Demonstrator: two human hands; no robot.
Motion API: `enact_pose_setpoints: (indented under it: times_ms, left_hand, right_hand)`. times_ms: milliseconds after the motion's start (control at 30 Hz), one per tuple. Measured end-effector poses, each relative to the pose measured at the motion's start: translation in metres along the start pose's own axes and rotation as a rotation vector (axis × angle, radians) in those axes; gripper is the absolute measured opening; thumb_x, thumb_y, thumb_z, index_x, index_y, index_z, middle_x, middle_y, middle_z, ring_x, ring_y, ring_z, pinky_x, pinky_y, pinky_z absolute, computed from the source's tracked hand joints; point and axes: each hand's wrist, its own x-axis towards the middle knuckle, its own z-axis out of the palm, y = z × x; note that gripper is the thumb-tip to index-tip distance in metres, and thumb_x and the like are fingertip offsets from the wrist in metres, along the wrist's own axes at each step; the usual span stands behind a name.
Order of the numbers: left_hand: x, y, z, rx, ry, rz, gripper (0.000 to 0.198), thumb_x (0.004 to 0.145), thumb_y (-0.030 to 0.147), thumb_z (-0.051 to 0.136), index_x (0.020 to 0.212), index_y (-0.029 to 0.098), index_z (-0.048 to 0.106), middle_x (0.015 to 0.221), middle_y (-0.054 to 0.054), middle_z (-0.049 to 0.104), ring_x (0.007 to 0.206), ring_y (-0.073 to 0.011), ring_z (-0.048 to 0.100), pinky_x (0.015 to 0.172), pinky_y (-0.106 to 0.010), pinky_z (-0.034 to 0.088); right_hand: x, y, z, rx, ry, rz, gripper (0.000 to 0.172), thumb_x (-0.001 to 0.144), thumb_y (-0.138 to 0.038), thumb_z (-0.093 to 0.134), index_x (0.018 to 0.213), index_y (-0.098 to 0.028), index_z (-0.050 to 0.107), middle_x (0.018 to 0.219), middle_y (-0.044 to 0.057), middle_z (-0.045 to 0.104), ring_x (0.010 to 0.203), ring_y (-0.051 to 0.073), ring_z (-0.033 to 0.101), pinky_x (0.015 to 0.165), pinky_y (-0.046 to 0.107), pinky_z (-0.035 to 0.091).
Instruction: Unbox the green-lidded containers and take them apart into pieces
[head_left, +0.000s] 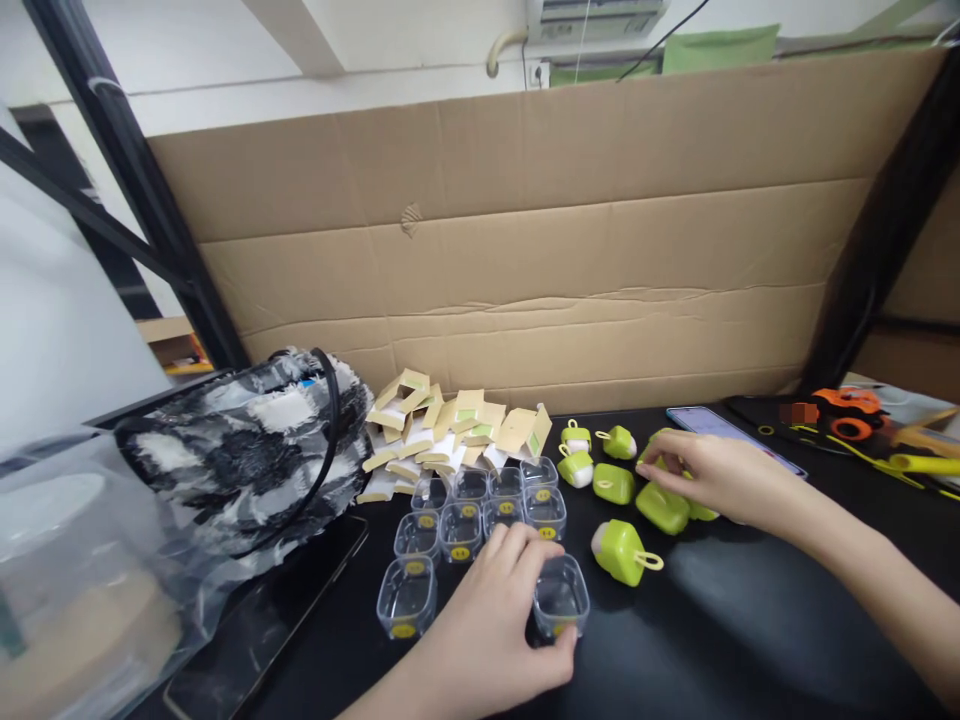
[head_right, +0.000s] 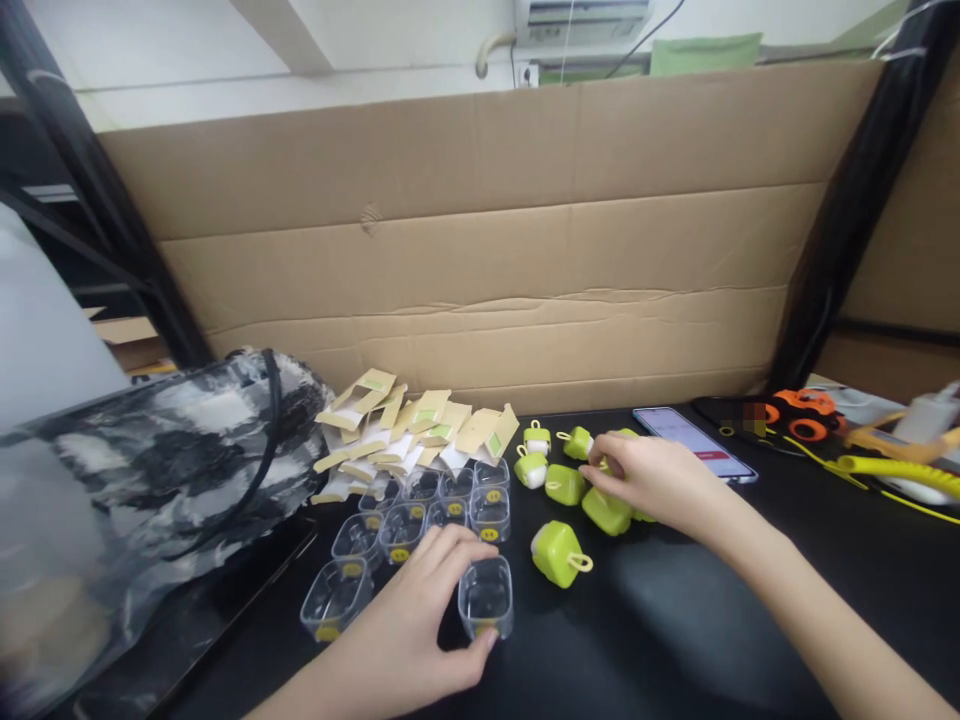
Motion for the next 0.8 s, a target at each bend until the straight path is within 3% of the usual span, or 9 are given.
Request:
enact_pose_setpoints:
  times_ms: [133, 300, 433, 533, 600, 667, 733, 800]
  left_hand:
    - [-0.01, 0.003, -0.01, 0.203, 0.011, 0.006, 0.042, 0.069, 0.019, 0.061, 0.11, 0.014, 0.058, 0.111, -0.012, 0.053, 0.106, -0.0297, 0.047, 0.094, -0.046, 0.043]
    - [-0.034, -0.01, -0.026, 0.501, 0.108, 0.027, 0.04, 0.068, 0.014, 0.056, 0.108, 0.017, 0.06, 0.119, -0.014, 0.053, 0.113, -0.0343, 0.047, 0.093, -0.052, 0.044]
    - [-0.043, -0.023, -0.035, 0.639, 0.177, 0.025, 0.042, 0.067, 0.012, 0.054, 0.107, 0.018, 0.062, 0.119, -0.013, 0.057, 0.113, -0.0345, 0.05, 0.094, -0.053, 0.043]
    - [-0.043, -0.022, -0.04, 0.584, 0.181, 0.005, 0.052, 0.068, 0.013, 0.055, 0.12, 0.018, 0.056, 0.124, -0.014, 0.055, 0.116, -0.0359, 0.048, 0.096, -0.057, 0.039]
    - [-0.04, -0.016, -0.038, 0.43, 0.195, 0.005, 0.058, 0.072, 0.018, 0.059, 0.129, 0.022, 0.048, 0.13, -0.013, 0.051, 0.12, -0.0361, 0.044, 0.099, -0.058, 0.034]
    - [-0.034, -0.006, -0.027, 0.101, 0.171, 0.005, 0.055, 0.078, 0.029, 0.06, 0.131, 0.025, 0.042, 0.124, -0.012, 0.054, 0.111, -0.0299, 0.051, 0.095, -0.05, 0.04]
    - [-0.023, 0.003, -0.007, -0.408, 0.054, -0.04, 0.052, 0.085, 0.045, 0.052, 0.129, 0.023, 0.037, 0.103, -0.009, 0.061, 0.079, -0.0177, 0.059, 0.072, -0.033, 0.05]
    - [-0.008, 0.007, 0.017, -0.993, -0.156, -0.143, 0.064, 0.084, 0.067, 0.039, 0.126, 0.02, 0.033, 0.086, -0.006, 0.063, 0.047, -0.0084, 0.051, 0.042, -0.019, 0.037]
  right_hand:
    - [-0.007, -0.019, -0.01, 0.142, 0.066, -0.18, 0.028, 0.092, -0.039, 0.042, 0.089, -0.021, 0.064, 0.075, 0.004, 0.066, 0.065, 0.019, 0.06, 0.061, 0.031, 0.042]
    - [-0.017, -0.034, -0.011, 0.279, -0.161, -0.392, 0.015, 0.082, -0.035, 0.059, 0.088, -0.023, 0.067, 0.089, 0.004, 0.064, 0.083, 0.021, 0.06, 0.075, 0.033, 0.046]
    - [-0.017, -0.039, 0.005, 0.227, -0.22, -0.413, 0.043, 0.062, -0.036, 0.079, 0.101, -0.022, 0.066, 0.1, 0.007, 0.062, 0.096, 0.029, 0.059, 0.086, 0.043, 0.044]
    - [-0.016, -0.041, 0.012, 0.164, -0.226, -0.446, 0.039, 0.065, -0.024, 0.075, 0.102, -0.02, 0.065, 0.098, 0.008, 0.064, 0.093, 0.029, 0.06, 0.083, 0.043, 0.046]
    - [-0.016, -0.043, 0.011, 0.138, -0.187, -0.473, 0.035, 0.067, -0.019, 0.07, 0.102, -0.019, 0.064, 0.097, 0.008, 0.064, 0.089, 0.029, 0.061, 0.079, 0.043, 0.048]
    - [-0.019, -0.046, 0.009, 0.206, -0.114, -0.514, 0.04, 0.069, -0.015, 0.065, 0.108, -0.021, 0.061, 0.106, 0.009, 0.062, 0.095, 0.028, 0.06, 0.083, 0.042, 0.048]
    - [-0.024, -0.05, 0.007, 0.38, -0.017, -0.553, 0.046, 0.071, -0.012, 0.062, 0.115, -0.023, 0.056, 0.12, 0.01, 0.057, 0.109, 0.026, 0.056, 0.092, 0.038, 0.045]
    - [-0.03, -0.054, 0.006, 0.566, 0.031, -0.578, 0.049, 0.071, -0.009, 0.06, 0.117, -0.026, 0.052, 0.125, 0.009, 0.053, 0.117, 0.023, 0.052, 0.096, 0.035, 0.044]
